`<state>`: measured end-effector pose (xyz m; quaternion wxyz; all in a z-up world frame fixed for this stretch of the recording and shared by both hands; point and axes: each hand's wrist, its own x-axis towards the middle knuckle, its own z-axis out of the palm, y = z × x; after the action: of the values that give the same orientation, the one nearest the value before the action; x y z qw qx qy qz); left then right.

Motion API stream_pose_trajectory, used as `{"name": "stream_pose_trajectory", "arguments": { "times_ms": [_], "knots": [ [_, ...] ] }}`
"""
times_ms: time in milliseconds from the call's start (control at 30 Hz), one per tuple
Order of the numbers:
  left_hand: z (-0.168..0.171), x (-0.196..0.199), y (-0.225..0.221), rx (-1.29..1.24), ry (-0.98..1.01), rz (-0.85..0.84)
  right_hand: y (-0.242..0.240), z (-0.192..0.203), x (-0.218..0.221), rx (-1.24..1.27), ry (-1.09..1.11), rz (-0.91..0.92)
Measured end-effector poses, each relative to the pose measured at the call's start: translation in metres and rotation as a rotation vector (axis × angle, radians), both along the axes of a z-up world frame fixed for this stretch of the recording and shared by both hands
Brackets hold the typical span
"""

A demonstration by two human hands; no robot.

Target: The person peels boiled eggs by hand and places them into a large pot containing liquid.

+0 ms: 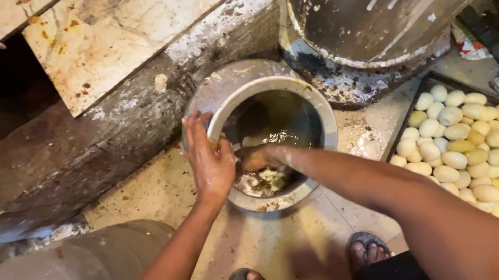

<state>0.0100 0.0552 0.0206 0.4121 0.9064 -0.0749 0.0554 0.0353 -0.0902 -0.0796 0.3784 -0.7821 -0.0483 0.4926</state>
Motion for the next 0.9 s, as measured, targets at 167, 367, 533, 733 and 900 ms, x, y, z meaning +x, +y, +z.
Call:
{"name": "stream_pose_trajectory", "arguments": {
  "times_ms": [167, 367, 533, 733, 900],
  "knots": [
    [-0.002, 0.003, 0.015, -0.035, -0.047, -0.076, -0.025, 0.008, -0.006, -0.142, -0.075, 0.288],
    [-0.002, 0.005, 0.023, 0.058, 0.091, -0.081, -0.026, 0.021, 0.002, -0.504, -0.555, 0.437],
    [0.005, 0.0, 0.008, 0.215, 0.039, -0.152, 0.003, 0.029, -0.002, -0.458, -0.546, 0.338],
    [0.03, 0.0, 0.019, 0.489, -0.197, -0.305, 0.01, 0.023, -0.025, -0.339, -0.438, 0.303],
    [0.048, -0.009, 0.015, 0.479, -0.374, -0.545, -0.03, 0.021, -0.018, -0.08, -0.019, 0.239]
  ]
}}
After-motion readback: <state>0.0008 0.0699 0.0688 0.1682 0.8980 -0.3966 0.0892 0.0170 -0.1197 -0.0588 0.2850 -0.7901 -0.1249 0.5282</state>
